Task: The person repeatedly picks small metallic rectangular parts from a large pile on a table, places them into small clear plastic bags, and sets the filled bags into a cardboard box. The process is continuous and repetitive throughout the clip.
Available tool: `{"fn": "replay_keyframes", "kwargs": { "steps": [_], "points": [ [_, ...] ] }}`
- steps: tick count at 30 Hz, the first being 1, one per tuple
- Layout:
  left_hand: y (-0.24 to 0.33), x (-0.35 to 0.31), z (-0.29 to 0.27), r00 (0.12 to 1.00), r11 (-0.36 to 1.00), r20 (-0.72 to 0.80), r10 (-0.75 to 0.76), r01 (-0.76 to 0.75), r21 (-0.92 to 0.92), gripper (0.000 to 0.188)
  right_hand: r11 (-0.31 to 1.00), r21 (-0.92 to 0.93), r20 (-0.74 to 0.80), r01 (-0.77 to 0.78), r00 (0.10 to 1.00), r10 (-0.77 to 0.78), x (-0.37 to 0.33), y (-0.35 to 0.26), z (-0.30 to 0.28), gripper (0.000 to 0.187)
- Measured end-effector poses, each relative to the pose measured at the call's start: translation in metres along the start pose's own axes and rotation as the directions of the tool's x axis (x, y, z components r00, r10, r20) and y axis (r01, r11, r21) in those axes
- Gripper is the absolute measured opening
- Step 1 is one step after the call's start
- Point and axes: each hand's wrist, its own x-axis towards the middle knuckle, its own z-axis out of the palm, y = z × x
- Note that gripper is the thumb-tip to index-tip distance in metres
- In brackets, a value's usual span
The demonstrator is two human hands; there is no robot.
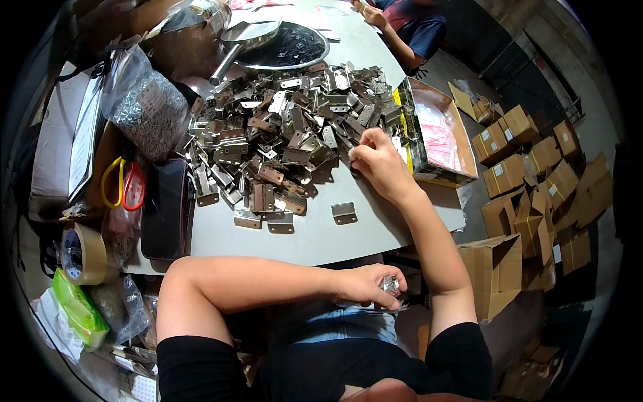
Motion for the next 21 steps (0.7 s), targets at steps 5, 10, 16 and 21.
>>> {"fn": "replay_keyframes", "kwargs": {
  "steps": [5, 10, 16, 21],
  "points": [
    [-0.003, 0.002, -0.001, 1.000, 0.999, -0.003, -0.003, 0.003, 0.033, 0.040, 0.943, 0.068, 0.300, -0.326, 0.908, 0.292, -0.028, -0.014, -0.021, 0.018],
    [-0.002, 0.002, -0.001, 1.000, 0.997, -0.012, -0.028, 0.028, 0.072, 0.041, 0.779, 0.508, 0.421, -0.368, 0.895, 0.149, -0.032, -0.043, -0.031, 0.026],
    [0.007, -0.003, 0.001, 0.997, 0.997, -0.015, -0.078, 0.078, 0.011, 0.043, 0.899, 0.323, 0.416, -0.295, 0.898, 0.146, -0.033, -0.042, -0.022, 0.021],
    [-0.004, 0.001, 0.002, 0.998, 0.999, -0.064, -0.011, 0.009, -0.031, 0.046, 0.916, 0.283, 0.417, -0.284, 0.897, 0.149, -0.047, -0.047, -0.027, 0.019]
  ]
}}
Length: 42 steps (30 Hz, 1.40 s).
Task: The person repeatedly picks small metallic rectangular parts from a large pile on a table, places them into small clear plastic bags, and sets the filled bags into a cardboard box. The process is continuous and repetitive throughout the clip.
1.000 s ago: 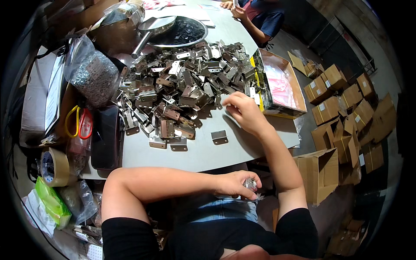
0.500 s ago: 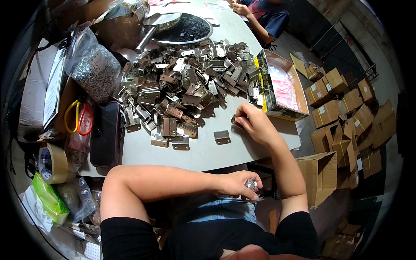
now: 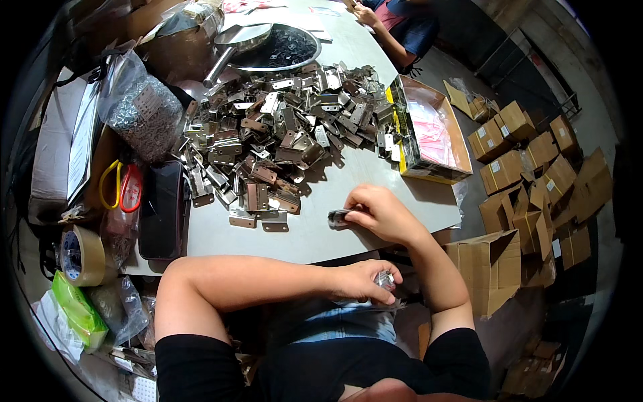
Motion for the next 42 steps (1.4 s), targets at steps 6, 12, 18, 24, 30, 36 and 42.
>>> {"fn": "replay_keyframes", "kwargs": {
  "steps": [6, 12, 18, 24, 30, 36, 42],
  "points": [
    [0.007, -0.003, -0.004, 0.997, 0.994, -0.070, 0.020, -0.027, -0.102, 0.051, 0.656, 0.703, 0.125, -0.274, 0.956, 0.266, -0.064, -0.005, -0.037, 0.015],
    [0.016, -0.005, 0.000, 0.997, 0.953, -0.066, 0.028, -0.047, -0.300, 0.049, 0.752, 0.567, 0.203, -0.335, 0.942, 0.267, -0.104, 0.000, -0.050, 0.015],
    [0.012, -0.003, 0.000, 0.998, 0.959, -0.057, -0.003, -0.013, -0.285, 0.046, 0.808, 0.492, 0.181, -0.326, 0.945, 0.271, -0.111, -0.013, -0.053, 0.017],
    [0.014, -0.005, 0.001, 1.000, 0.953, -0.012, -0.012, 0.008, -0.304, 0.048, 0.889, 0.400, 0.153, -0.225, 0.972, 0.178, -0.109, -0.014, -0.053, 0.018],
    [0.021, -0.007, 0.003, 0.999, 0.940, 0.009, -0.053, 0.053, -0.337, 0.054, 0.876, 0.449, 0.153, -0.179, 0.981, 0.122, -0.106, -0.018, -0.055, 0.017],
    [0.022, -0.010, 0.002, 0.992, 0.967, 0.091, -0.093, 0.112, -0.229, 0.040, 0.935, 0.262, 0.217, -0.239, 0.959, 0.185, -0.095, -0.038, -0.057, 0.017],
    [0.017, -0.006, 0.001, 0.998, 0.982, 0.064, 0.006, 0.007, -0.187, 0.042, 0.981, 0.113, 0.114, -0.158, 0.983, 0.145, -0.101, -0.047, -0.053, 0.022]
  ]
}}
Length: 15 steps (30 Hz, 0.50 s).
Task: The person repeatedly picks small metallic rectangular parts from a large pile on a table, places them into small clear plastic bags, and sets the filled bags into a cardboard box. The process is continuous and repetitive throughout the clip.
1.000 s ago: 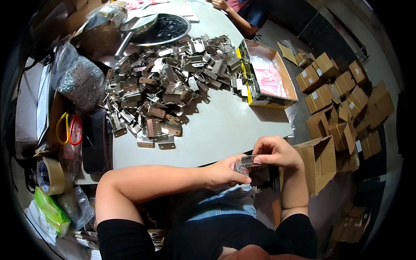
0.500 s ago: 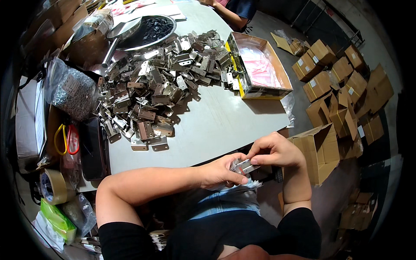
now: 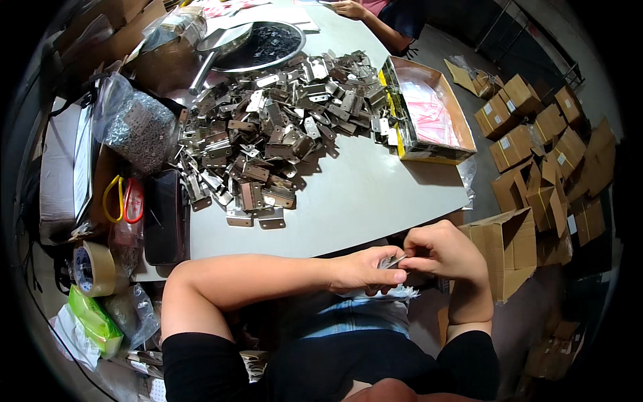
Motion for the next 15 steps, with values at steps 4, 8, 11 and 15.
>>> {"fn": "replay_keyframes", "kwargs": {
  "steps": [4, 8, 11, 15],
  "points": [
    [-0.010, 0.004, -0.004, 0.969, 0.935, -0.043, 0.245, -0.224, 0.276, 0.052, 0.997, -0.078, 0.061, -0.024, 0.998, 0.029, 0.002, -0.003, -0.004, 0.022],
    [-0.013, 0.008, -0.005, 0.945, 0.878, -0.017, 0.326, -0.295, 0.377, 0.055, 0.999, -0.014, 0.050, 0.041, 0.998, -0.041, 0.008, -0.006, 0.013, 0.019],
    [-0.007, 0.004, -0.002, 0.947, 0.908, -0.041, 0.318, -0.292, 0.299, 0.055, 0.985, 0.105, -0.017, 0.134, 0.991, -0.133, 0.007, 0.000, 0.012, 0.019],
    [0.000, 0.000, -0.002, 0.969, 0.968, -0.055, 0.241, -0.244, -0.057, 0.066, 0.978, 0.096, -0.112, 0.183, 0.979, -0.172, 0.000, -0.003, 0.011, 0.022]
  ]
}}
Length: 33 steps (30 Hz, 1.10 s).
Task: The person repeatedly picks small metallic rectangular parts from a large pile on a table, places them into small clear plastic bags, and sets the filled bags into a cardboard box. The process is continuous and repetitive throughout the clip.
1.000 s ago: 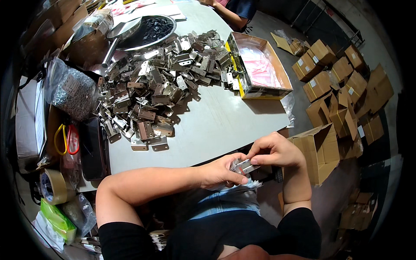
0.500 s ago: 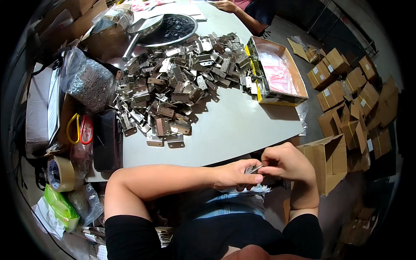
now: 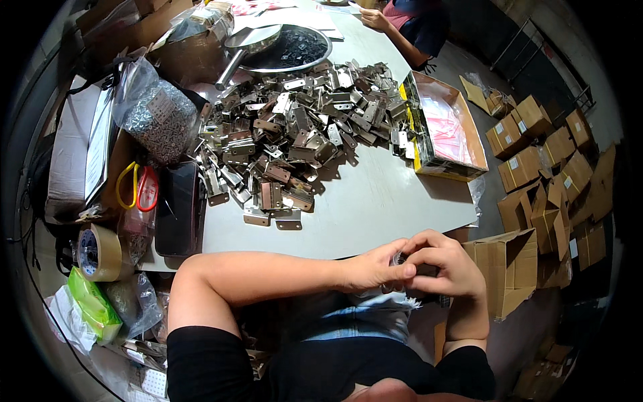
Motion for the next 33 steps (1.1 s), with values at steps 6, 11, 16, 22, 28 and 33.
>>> {"fn": "replay_keyframes", "kwargs": {
  "steps": [6, 11, 16, 22, 28, 33],
  "points": [
    [0.010, 0.010, -0.003, 0.868, 0.586, 0.088, 0.489, -0.402, 0.704, 0.074, 0.987, -0.131, -0.129, 0.094, 0.985, -0.111, 0.000, 0.010, 0.002, 0.022],
    [0.031, 0.011, -0.010, 0.766, 0.353, -0.058, 0.640, -0.227, 0.908, 0.046, 0.969, -0.211, -0.317, 0.127, 0.929, -0.190, 0.020, -0.003, 0.001, 0.018],
    [0.028, 0.017, -0.024, 0.652, 0.214, -0.125, 0.748, -0.058, 0.975, 0.035, 0.975, -0.222, -0.302, 0.010, 0.950, -0.079, 0.042, 0.024, 0.008, 0.018],
    [0.029, 0.016, -0.014, 0.549, 0.371, -0.180, 0.816, -0.257, 0.893, 0.023, 0.994, -0.110, -0.409, 0.000, 0.911, -0.046, 0.044, 0.038, 0.002, 0.009],
    [0.030, 0.013, -0.015, 0.546, 0.403, -0.164, 0.821, -0.352, 0.845, 0.013, 0.996, -0.043, -0.318, -0.084, 0.946, 0.066, 0.037, 0.036, -0.007, 0.014],
    [0.031, 0.010, -0.013, 0.530, 0.357, -0.143, 0.836, -0.327, 0.875, 0.011, 0.998, -0.058, -0.276, -0.038, 0.961, 0.020, 0.043, 0.037, -0.002, 0.015]
  ]
}}
